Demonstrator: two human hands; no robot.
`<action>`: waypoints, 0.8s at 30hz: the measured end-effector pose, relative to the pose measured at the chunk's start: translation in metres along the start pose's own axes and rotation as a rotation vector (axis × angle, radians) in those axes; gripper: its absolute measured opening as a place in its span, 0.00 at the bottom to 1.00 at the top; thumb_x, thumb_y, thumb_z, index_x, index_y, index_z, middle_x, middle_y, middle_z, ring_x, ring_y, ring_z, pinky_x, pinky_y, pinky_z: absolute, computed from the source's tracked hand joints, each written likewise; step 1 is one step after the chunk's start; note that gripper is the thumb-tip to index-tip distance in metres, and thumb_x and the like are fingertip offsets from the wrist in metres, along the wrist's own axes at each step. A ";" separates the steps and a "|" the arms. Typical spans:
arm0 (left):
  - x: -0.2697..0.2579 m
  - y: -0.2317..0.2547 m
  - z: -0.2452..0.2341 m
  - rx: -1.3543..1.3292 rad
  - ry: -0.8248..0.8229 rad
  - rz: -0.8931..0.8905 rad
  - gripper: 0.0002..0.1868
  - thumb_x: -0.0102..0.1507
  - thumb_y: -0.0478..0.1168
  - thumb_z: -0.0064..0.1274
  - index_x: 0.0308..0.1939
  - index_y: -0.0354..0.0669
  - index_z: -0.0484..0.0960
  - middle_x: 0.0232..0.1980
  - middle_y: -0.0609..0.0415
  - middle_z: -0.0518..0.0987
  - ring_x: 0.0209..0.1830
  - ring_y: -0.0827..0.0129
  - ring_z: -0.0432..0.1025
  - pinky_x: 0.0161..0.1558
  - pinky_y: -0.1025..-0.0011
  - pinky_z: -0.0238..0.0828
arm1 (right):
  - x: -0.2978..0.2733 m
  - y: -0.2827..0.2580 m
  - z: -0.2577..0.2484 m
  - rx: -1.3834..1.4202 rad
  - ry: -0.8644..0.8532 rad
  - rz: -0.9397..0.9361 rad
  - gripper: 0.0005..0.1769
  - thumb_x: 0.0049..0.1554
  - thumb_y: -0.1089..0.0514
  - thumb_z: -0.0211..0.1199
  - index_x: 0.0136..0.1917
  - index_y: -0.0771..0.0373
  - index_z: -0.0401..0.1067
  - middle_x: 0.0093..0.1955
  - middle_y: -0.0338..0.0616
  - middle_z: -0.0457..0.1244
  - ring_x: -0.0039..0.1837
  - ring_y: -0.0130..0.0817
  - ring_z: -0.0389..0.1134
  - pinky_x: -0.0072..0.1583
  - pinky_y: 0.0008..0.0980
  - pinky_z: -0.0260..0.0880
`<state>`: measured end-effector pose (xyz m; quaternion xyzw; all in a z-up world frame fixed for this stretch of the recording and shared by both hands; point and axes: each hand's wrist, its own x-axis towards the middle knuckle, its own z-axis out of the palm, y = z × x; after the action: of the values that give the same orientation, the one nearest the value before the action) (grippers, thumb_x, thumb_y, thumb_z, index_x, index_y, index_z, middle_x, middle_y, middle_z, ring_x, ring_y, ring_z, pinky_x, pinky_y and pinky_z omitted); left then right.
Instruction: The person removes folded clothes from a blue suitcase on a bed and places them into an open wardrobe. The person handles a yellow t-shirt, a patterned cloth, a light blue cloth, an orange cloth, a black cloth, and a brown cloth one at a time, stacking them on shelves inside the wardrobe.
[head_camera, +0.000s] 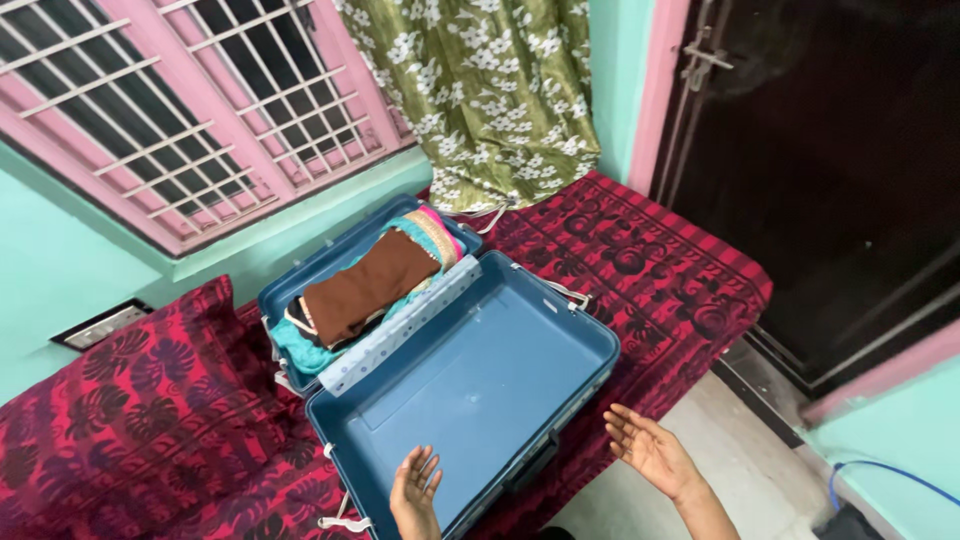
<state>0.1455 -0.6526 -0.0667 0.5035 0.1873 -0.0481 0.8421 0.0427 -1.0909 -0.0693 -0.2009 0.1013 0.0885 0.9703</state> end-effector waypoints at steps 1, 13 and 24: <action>0.000 0.000 0.000 -0.006 0.007 -0.003 0.29 0.69 0.53 0.37 0.64 0.35 0.74 0.64 0.42 0.79 0.62 0.56 0.73 0.61 0.58 0.65 | 0.005 0.000 0.001 -0.006 -0.005 0.008 0.24 0.64 0.54 0.50 0.71 0.65 0.65 0.65 0.47 0.66 0.62 0.37 0.69 0.61 0.42 0.71; 0.037 0.011 0.011 -0.046 0.101 0.012 0.29 0.68 0.53 0.41 0.64 0.35 0.75 0.63 0.43 0.79 0.62 0.56 0.73 0.61 0.58 0.65 | 0.101 -0.015 0.027 -0.044 -0.076 0.144 0.24 0.64 0.54 0.50 0.70 0.66 0.64 0.65 0.49 0.65 0.62 0.38 0.69 0.61 0.44 0.71; 0.062 0.034 -0.022 -0.060 0.220 -0.072 0.29 0.66 0.53 0.44 0.65 0.38 0.75 0.63 0.44 0.81 0.63 0.54 0.74 0.61 0.54 0.67 | 0.182 0.015 0.061 -0.120 -0.033 0.297 0.24 0.63 0.55 0.51 0.69 0.65 0.65 0.64 0.47 0.65 0.63 0.37 0.68 0.60 0.42 0.72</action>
<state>0.2063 -0.6101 -0.0701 0.4730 0.2980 -0.0173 0.8289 0.2243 -1.0286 -0.0622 -0.2396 0.1083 0.2404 0.9344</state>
